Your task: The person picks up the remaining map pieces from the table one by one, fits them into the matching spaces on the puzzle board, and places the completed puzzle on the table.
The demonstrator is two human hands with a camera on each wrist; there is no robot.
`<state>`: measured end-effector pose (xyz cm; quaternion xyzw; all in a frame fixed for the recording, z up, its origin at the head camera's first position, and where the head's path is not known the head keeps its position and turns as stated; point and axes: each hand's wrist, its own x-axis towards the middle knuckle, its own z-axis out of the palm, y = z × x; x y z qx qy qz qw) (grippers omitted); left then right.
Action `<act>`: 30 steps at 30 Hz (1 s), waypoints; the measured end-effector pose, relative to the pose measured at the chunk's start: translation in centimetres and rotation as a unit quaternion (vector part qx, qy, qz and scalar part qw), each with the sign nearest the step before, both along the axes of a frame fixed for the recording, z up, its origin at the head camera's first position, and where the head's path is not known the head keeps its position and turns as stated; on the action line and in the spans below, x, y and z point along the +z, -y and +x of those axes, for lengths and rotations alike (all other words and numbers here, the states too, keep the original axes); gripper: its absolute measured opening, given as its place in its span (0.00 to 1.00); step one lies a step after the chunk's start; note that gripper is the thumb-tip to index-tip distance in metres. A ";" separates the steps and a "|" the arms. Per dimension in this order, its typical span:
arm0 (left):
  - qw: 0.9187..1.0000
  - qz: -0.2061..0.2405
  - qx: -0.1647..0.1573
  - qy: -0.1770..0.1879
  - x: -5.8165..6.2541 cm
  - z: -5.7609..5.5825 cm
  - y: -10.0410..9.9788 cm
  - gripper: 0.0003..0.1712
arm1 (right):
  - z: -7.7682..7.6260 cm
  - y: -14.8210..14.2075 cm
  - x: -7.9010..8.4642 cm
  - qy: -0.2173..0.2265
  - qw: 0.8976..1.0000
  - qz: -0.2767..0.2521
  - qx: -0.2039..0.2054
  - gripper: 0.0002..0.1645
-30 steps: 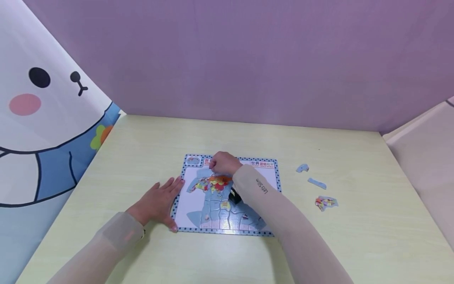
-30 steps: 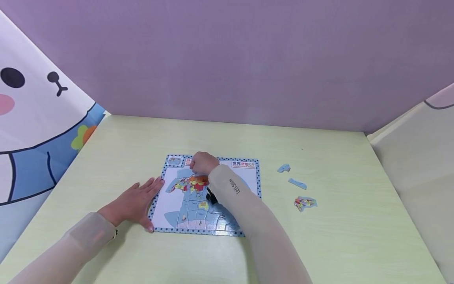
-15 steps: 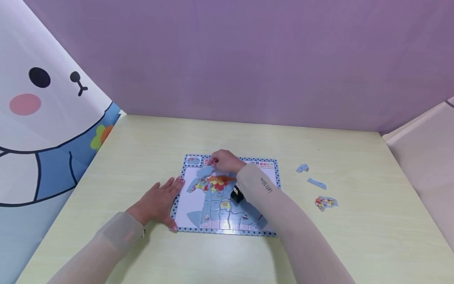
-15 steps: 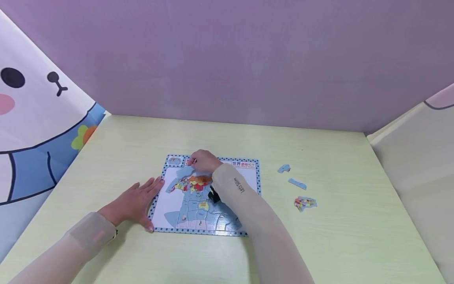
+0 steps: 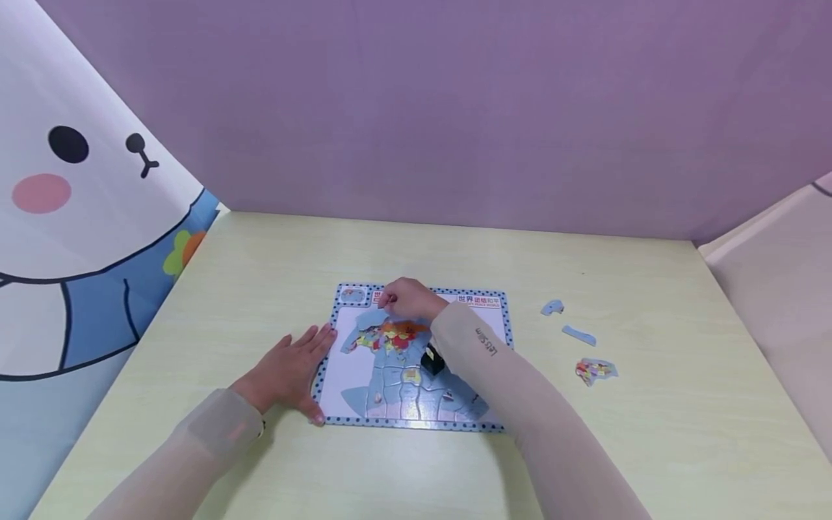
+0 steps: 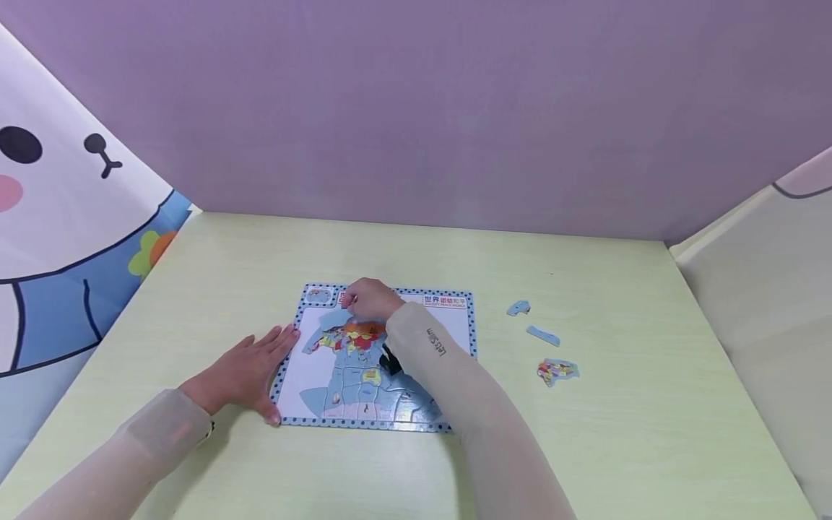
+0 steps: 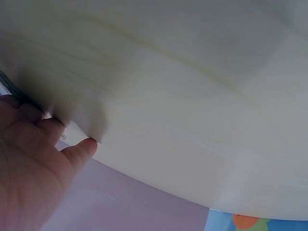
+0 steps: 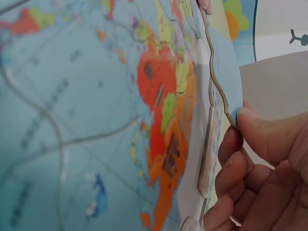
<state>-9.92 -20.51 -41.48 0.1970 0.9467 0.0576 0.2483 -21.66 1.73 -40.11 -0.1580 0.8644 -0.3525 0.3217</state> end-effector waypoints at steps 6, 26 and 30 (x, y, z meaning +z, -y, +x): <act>1.000 -0.005 0.004 0.007 -0.2 0.0 -0.1 0.78 | -0.1 0.2 -0.2 0.003 0.999 0.012 -0.036 0.09; 1.000 0.002 -0.001 -0.002 0.0 -0.1 0.1 0.79 | -0.5 0.5 0.2 0.002 1.000 0.003 0.016 0.13; 1.000 0.001 -0.003 0.004 0.0 -0.1 0.1 0.78 | -0.1 0.7 0.4 -0.015 0.996 0.000 0.090 0.12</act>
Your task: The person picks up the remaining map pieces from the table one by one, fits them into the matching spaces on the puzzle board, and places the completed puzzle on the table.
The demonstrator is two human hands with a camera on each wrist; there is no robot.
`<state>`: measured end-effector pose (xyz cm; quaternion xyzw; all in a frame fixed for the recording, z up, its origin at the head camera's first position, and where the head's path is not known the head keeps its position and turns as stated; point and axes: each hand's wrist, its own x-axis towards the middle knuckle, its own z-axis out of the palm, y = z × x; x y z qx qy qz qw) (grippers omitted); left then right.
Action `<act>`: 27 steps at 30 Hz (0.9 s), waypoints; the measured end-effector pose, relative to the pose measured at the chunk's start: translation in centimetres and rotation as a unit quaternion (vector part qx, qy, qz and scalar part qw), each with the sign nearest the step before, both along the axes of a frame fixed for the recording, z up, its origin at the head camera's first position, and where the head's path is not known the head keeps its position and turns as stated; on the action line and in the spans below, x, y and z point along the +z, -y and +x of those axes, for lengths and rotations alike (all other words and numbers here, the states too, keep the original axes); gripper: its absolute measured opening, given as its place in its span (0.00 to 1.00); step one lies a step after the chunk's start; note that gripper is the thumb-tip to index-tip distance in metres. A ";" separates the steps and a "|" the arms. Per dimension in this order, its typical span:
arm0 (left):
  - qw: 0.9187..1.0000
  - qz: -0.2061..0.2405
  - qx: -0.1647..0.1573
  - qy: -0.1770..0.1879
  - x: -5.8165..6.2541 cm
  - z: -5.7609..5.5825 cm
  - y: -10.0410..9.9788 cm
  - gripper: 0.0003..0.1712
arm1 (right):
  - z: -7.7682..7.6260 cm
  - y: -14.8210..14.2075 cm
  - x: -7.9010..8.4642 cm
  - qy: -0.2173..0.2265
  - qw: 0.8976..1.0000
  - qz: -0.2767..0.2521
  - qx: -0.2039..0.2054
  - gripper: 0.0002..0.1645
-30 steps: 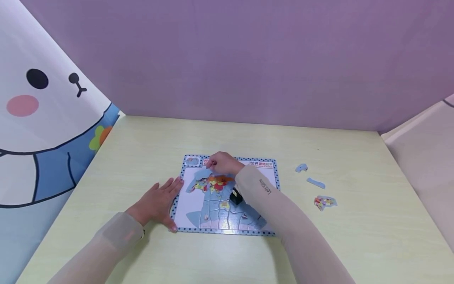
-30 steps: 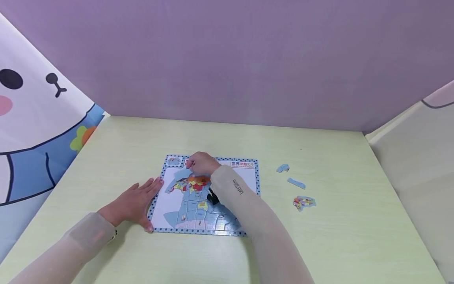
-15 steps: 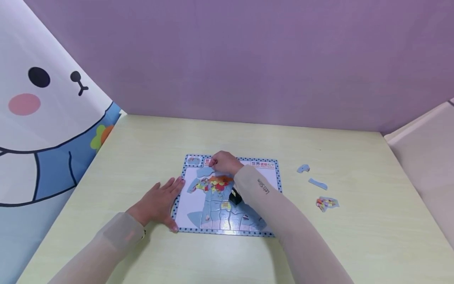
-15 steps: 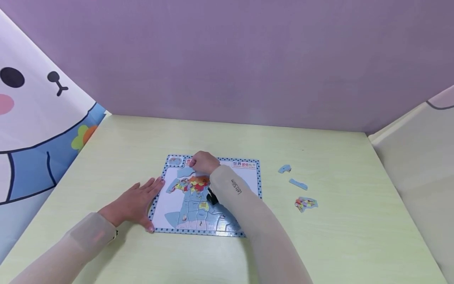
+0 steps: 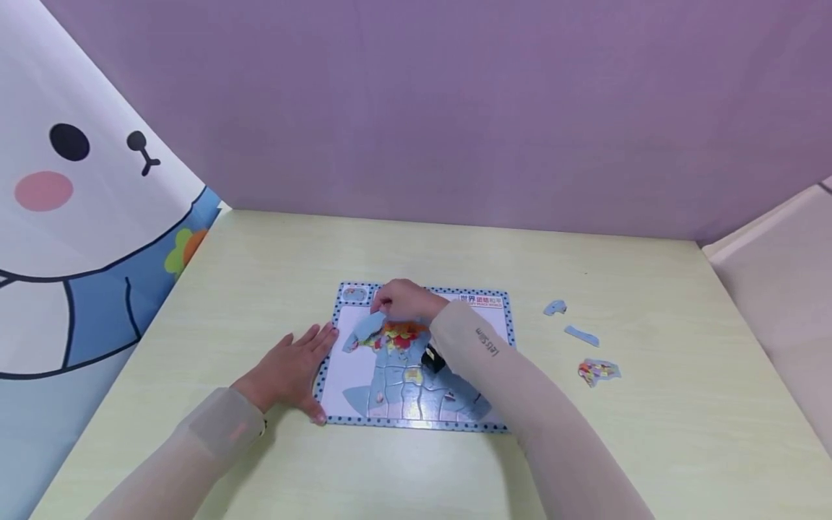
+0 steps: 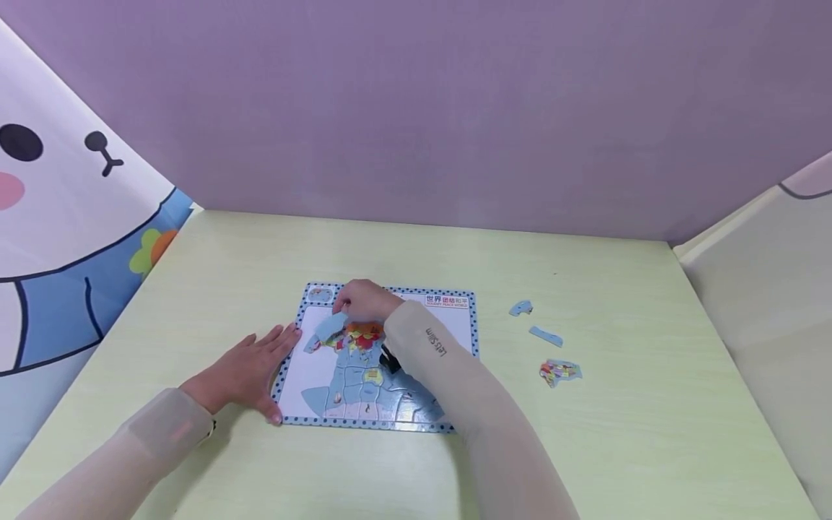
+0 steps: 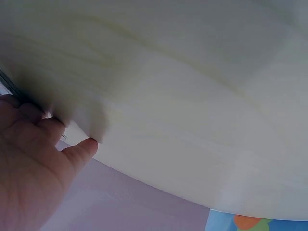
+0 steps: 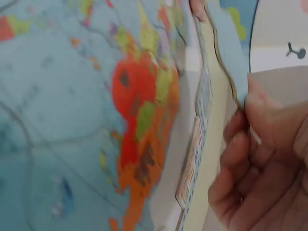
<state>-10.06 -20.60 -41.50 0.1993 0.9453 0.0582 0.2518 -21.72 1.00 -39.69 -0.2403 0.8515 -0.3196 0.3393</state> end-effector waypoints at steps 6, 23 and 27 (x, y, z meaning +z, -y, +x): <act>1.000 -0.002 -0.003 -0.002 -0.1 -0.1 0.0 0.78 | 1.1 1.2 0.0 -0.031 0.993 0.015 0.117 0.14; 1.000 0.001 -0.001 0.002 0.1 -0.1 -0.2 0.78 | 3.1 3.8 0.3 -0.061 0.974 0.063 0.208 0.14; 1.000 0.001 0.000 0.001 0.0 -0.1 -0.1 0.79 | 3.3 4.1 0.5 -0.029 0.980 0.051 0.192 0.11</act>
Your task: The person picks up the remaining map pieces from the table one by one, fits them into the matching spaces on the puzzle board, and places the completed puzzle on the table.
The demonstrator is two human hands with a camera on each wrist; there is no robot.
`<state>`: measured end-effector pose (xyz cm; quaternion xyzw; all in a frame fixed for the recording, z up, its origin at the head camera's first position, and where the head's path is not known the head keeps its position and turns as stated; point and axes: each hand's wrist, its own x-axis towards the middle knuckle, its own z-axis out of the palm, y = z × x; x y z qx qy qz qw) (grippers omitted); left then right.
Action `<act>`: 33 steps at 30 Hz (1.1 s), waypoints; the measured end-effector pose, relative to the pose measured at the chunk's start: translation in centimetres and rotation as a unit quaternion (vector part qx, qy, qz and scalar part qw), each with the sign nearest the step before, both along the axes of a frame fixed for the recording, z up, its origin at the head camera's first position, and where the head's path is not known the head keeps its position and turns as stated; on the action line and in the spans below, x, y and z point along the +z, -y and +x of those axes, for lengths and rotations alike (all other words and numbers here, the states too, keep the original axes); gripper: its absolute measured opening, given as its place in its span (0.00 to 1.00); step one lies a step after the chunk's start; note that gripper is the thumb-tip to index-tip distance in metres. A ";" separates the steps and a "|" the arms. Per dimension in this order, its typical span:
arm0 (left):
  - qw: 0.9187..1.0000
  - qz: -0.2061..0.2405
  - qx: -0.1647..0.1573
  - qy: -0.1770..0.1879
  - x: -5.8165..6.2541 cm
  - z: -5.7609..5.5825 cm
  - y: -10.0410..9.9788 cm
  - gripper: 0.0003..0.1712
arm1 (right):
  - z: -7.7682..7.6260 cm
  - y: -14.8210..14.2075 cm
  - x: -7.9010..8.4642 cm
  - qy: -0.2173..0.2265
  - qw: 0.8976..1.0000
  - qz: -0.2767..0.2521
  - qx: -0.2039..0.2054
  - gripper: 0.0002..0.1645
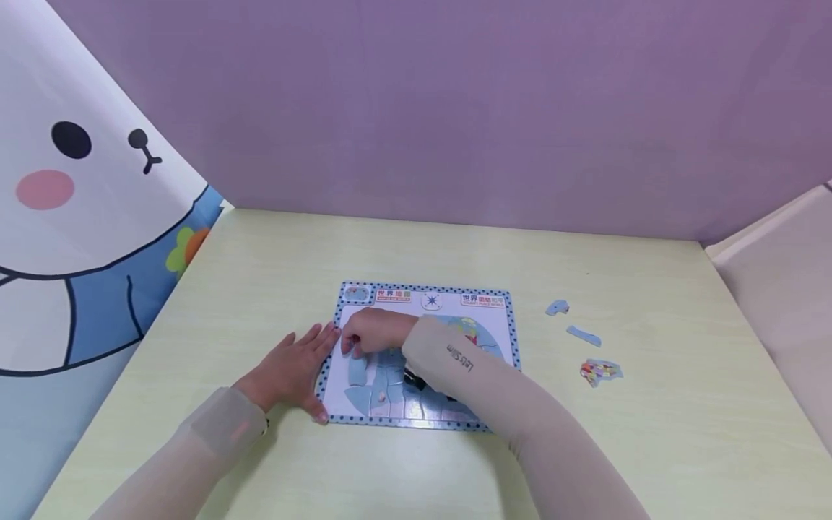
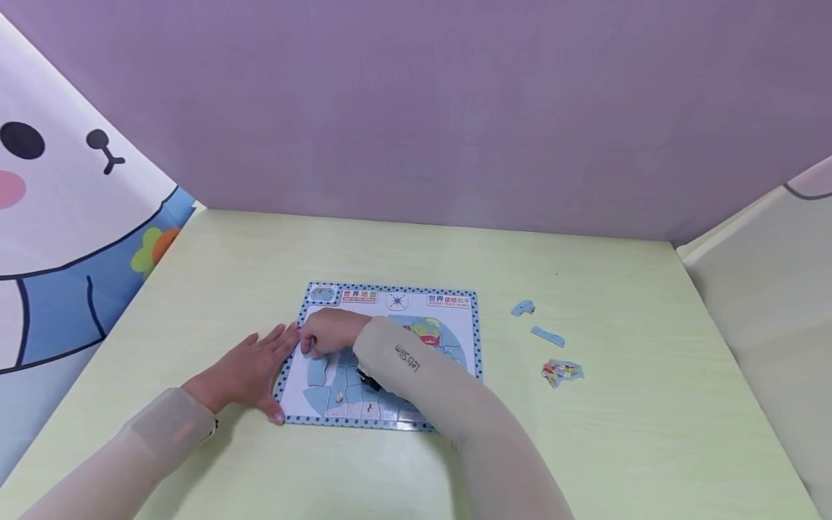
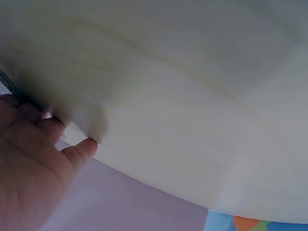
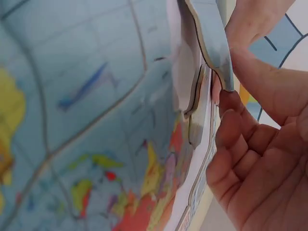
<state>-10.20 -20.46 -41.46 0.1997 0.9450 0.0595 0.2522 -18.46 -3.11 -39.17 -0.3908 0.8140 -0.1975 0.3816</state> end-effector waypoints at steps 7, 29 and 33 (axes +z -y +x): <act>1.000 0.004 -0.001 0.006 0.1 -0.1 -0.2 0.78 | 0.0 0.4 0.0 0.025 0.999 -0.011 -0.018 0.11; 1.000 0.011 -0.006 -0.007 0.2 0.0 -0.1 0.77 | -1.2 -1.6 -1.0 -0.081 0.990 0.024 -0.115 0.13; 1.000 0.012 -0.004 -0.007 0.2 0.1 -0.2 0.77 | -1.2 -1.3 -1.2 -0.098 0.989 0.046 -0.100 0.17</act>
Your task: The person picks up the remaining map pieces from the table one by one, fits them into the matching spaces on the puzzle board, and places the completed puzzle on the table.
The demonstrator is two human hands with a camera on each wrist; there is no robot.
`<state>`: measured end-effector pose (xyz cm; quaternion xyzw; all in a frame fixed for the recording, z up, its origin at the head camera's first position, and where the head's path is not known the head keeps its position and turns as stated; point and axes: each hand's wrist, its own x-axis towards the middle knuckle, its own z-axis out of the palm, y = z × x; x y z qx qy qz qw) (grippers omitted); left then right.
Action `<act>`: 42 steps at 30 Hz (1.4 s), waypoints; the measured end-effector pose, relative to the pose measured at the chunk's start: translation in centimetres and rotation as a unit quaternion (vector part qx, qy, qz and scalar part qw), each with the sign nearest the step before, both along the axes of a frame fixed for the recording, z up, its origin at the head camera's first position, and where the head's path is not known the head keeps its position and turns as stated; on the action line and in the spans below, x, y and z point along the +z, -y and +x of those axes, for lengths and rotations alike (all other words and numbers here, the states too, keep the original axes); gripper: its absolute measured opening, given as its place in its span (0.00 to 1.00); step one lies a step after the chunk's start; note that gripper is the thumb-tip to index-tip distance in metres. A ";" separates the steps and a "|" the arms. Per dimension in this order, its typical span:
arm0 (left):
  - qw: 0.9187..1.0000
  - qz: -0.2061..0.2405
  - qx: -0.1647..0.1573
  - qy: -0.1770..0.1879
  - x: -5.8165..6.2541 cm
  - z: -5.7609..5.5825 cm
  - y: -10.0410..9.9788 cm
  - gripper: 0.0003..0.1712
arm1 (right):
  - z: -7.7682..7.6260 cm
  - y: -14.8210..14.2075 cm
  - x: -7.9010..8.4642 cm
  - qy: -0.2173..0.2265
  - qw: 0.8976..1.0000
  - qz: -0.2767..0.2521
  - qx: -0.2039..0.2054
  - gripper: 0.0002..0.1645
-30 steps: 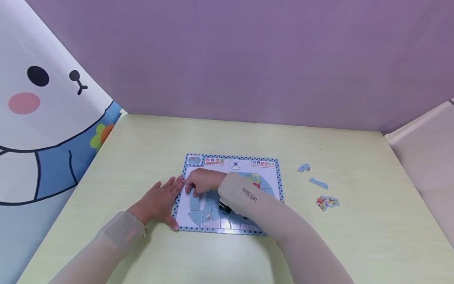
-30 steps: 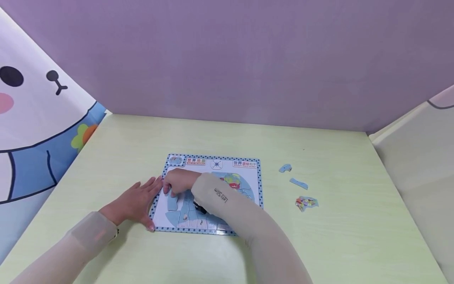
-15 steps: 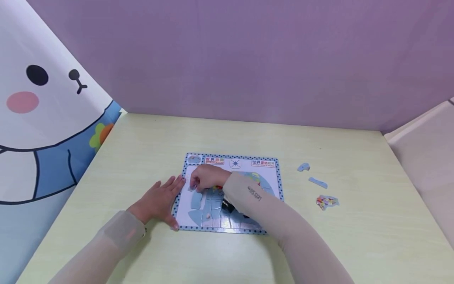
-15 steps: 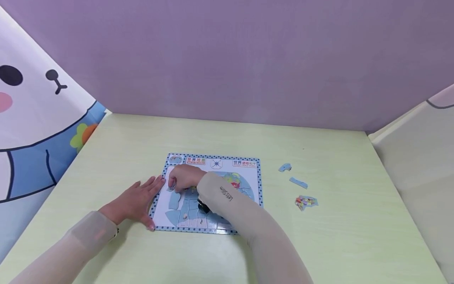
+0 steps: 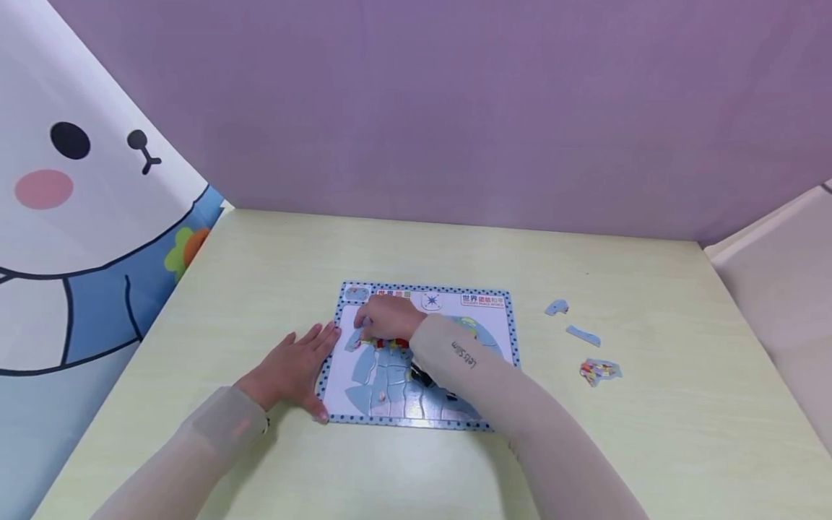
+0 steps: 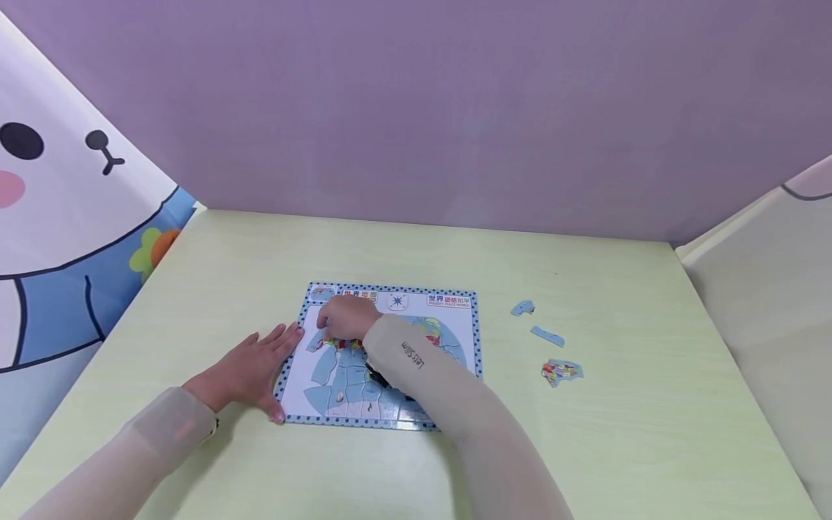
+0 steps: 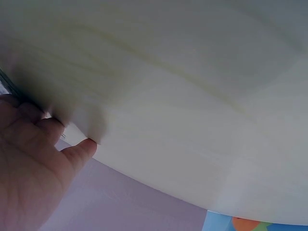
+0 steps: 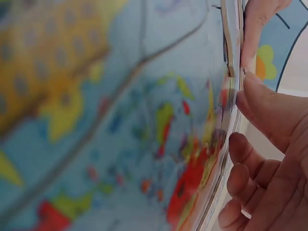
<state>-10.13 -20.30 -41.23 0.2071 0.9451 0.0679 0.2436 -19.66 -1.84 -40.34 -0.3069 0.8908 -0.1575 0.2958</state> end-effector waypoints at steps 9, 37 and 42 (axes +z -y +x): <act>1.000 -0.004 0.000 -0.006 -0.3 -0.1 0.0 0.77 | -0.1 -0.2 0.2 -0.025 0.999 0.018 0.030 0.18; 1.000 0.003 -0.008 -0.014 -0.7 -0.2 0.4 0.79 | 0.3 0.3 -0.1 0.091 0.988 -0.071 0.098 0.03; 1.000 0.002 -0.008 -0.010 -0.7 -0.3 0.3 0.80 | 0.3 0.5 0.2 0.101 0.987 -0.073 0.099 0.04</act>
